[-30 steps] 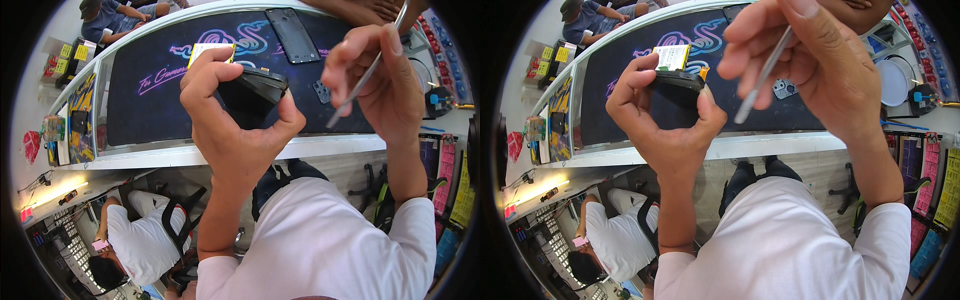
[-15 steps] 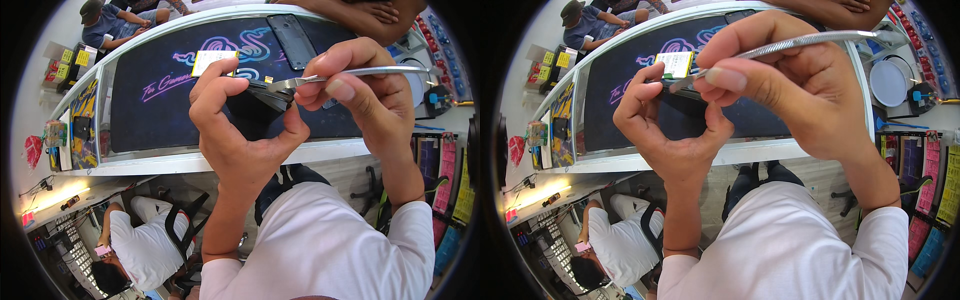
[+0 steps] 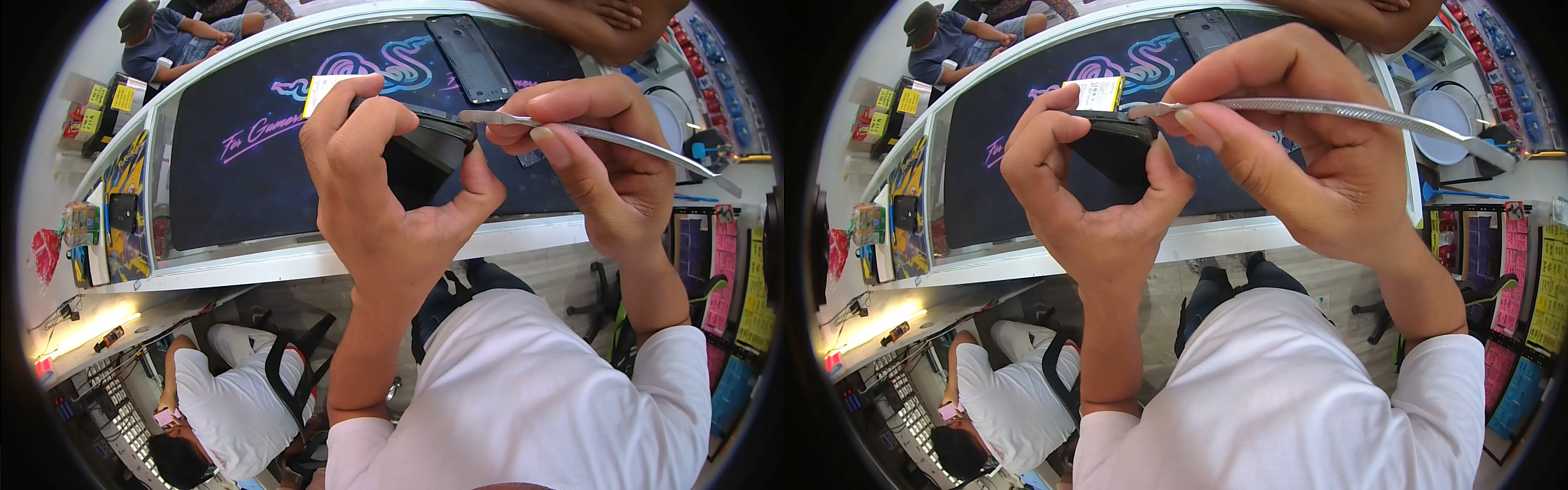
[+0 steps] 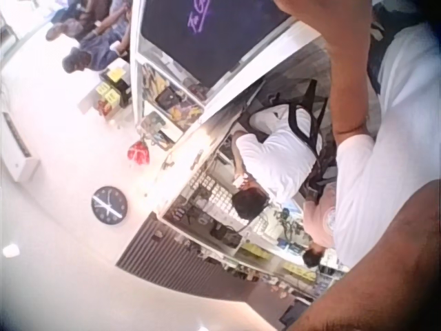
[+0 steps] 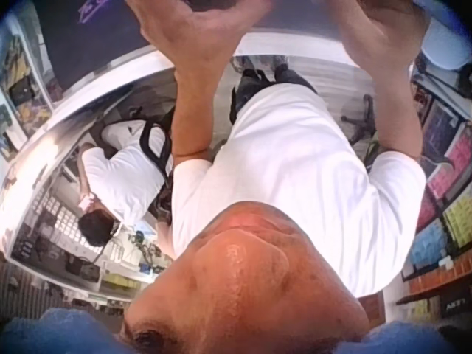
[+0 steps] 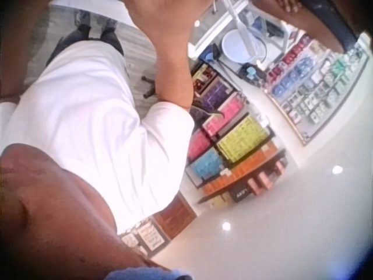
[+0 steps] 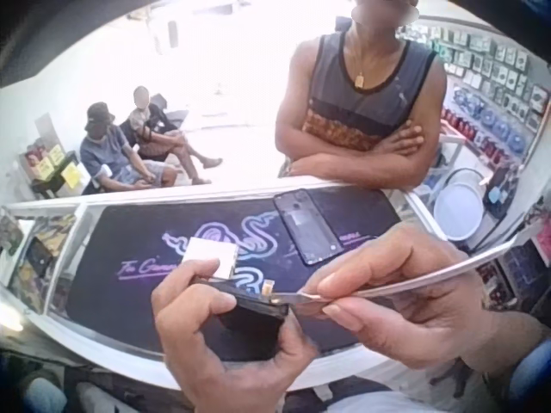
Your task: The person disassembles a smartphone, removes the battery, and uses a metal spudger to pry and separate internal components. They handle the phone, battery, and tools while working at a counter in a repair shop.
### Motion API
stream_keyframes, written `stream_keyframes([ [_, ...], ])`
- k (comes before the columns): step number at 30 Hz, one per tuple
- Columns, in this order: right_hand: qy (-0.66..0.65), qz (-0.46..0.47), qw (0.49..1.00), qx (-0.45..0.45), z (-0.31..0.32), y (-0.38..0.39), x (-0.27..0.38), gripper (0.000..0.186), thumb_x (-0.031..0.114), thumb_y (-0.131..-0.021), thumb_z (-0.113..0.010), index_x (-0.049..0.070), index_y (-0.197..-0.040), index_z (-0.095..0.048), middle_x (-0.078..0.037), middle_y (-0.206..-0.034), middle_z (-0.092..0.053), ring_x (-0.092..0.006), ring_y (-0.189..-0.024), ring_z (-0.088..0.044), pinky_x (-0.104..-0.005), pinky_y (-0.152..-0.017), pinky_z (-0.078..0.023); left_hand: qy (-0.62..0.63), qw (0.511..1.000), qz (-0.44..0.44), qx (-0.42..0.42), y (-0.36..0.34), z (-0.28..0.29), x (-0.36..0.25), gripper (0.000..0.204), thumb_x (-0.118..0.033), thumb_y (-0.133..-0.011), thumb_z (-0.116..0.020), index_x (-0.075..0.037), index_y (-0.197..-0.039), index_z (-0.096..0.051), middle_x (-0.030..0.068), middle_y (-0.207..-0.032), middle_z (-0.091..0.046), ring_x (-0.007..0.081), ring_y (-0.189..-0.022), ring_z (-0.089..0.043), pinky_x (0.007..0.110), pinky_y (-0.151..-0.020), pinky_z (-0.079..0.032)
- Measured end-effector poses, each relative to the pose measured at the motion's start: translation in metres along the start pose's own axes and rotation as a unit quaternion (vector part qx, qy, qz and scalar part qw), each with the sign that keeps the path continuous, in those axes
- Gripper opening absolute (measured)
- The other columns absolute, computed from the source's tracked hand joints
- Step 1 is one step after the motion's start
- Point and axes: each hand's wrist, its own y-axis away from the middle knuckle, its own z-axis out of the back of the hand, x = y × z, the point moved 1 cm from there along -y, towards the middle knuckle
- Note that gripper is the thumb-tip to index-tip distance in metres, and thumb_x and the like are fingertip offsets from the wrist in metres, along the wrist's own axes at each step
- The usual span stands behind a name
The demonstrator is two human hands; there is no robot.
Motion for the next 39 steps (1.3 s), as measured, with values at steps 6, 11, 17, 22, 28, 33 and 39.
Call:
stream_keyframes([
  [6,-0.022,-0.052,0.998,0.000,0.002,0.016,-0.004,0.025,0.006,-0.110,-0.057,-0.004,-0.132,-0.059,-0.024,-0.120,-0.073,-0.0283,-0.105,-0.077,-0.0384,-0.094,-0.062,0.009,1.000,-0.001,0.007,-0.002,-0.002,0.001,0.063,0.001,-0.071,-0.083,-0.005,-0.124,-0.048,0.0177,-0.132,-0.052,0.0252,-0.117,-0.061,0.037,-0.104,-0.053],
  [11,-0.023,-0.040,0.999,0.021,0.001,0.023,-0.002,0.028,0.013,-0.113,-0.051,-0.002,-0.135,-0.059,-0.029,-0.132,-0.068,-0.0337,-0.121,-0.071,-0.0438,-0.105,-0.057,0.024,1.000,0.000,0.010,-0.002,-0.006,0.005,0.061,0.001,-0.074,-0.082,-0.004,-0.124,-0.048,0.0168,-0.131,-0.053,0.0242,-0.113,-0.062,0.036,-0.102,-0.053],
  [17,-0.077,-0.031,0.993,0.088,0.034,0.018,-0.001,0.031,0.012,-0.111,-0.051,-0.005,-0.136,-0.060,-0.035,-0.138,-0.063,-0.0418,-0.123,-0.069,-0.0469,-0.105,-0.057,0.023,1.000,-0.008,0.001,-0.006,-0.009,0.010,0.060,0.000,-0.074,-0.082,-0.004,-0.124,-0.048,0.0153,-0.128,-0.055,0.0241,-0.114,-0.062,0.035,-0.102,-0.052],
  [22,-0.077,0.006,0.997,-0.028,0.021,0.012,-0.005,0.039,0.012,-0.112,-0.049,-0.003,-0.147,-0.056,-0.032,-0.122,-0.070,-0.0183,-0.076,-0.072,-0.0248,-0.067,-0.057,0.010,1.000,-0.012,-0.008,-0.010,-0.008,0.010,0.059,0.000,-0.074,-0.084,-0.004,-0.122,-0.050,0.0128,-0.124,-0.056,0.0232,-0.115,-0.062,0.035,-0.102,-0.052],
  [28,0.061,-0.135,0.988,0.028,-0.006,0.005,0.006,0.037,0.016,-0.112,-0.055,-0.001,-0.144,-0.062,-0.008,-0.094,-0.073,0.0004,-0.054,-0.048,-0.0166,-0.050,-0.038,-0.018,0.999,0.029,-0.032,-0.019,-0.001,0.016,0.050,-0.003,-0.075,-0.085,-0.006,-0.116,-0.056,0.0088,-0.117,-0.057,0.0197,-0.107,-0.061,0.033,-0.096,-0.051],
  [33,0.137,-0.127,0.982,0.027,-0.015,0.002,0.007,0.034,0.003,-0.103,-0.063,0.002,-0.136,-0.072,-0.001,-0.077,-0.067,-0.0067,-0.059,-0.056,-0.0232,-0.055,-0.042,-0.097,0.995,-0.001,-0.030,-0.020,-0.006,0.007,0.046,-0.006,-0.074,-0.084,-0.008,-0.111,-0.058,0.0061,-0.109,-0.052,0.0218,-0.102,-0.056,0.035,-0.093,-0.047],
  [39,0.163,-0.150,0.974,0.038,-0.013,-0.002,0.016,0.045,-0.004,-0.096,-0.062,0.005,-0.139,-0.072,-0.003,-0.067,-0.063,-0.0052,-0.057,-0.050,-0.0228,-0.053,-0.037,-0.105,0.994,0.006,-0.027,-0.019,-0.008,0.005,0.046,-0.007,-0.074,-0.086,-0.009,-0.110,-0.058,0.0069,-0.109,-0.050,0.0259,-0.104,-0.055,0.038,-0.096,-0.045],
])
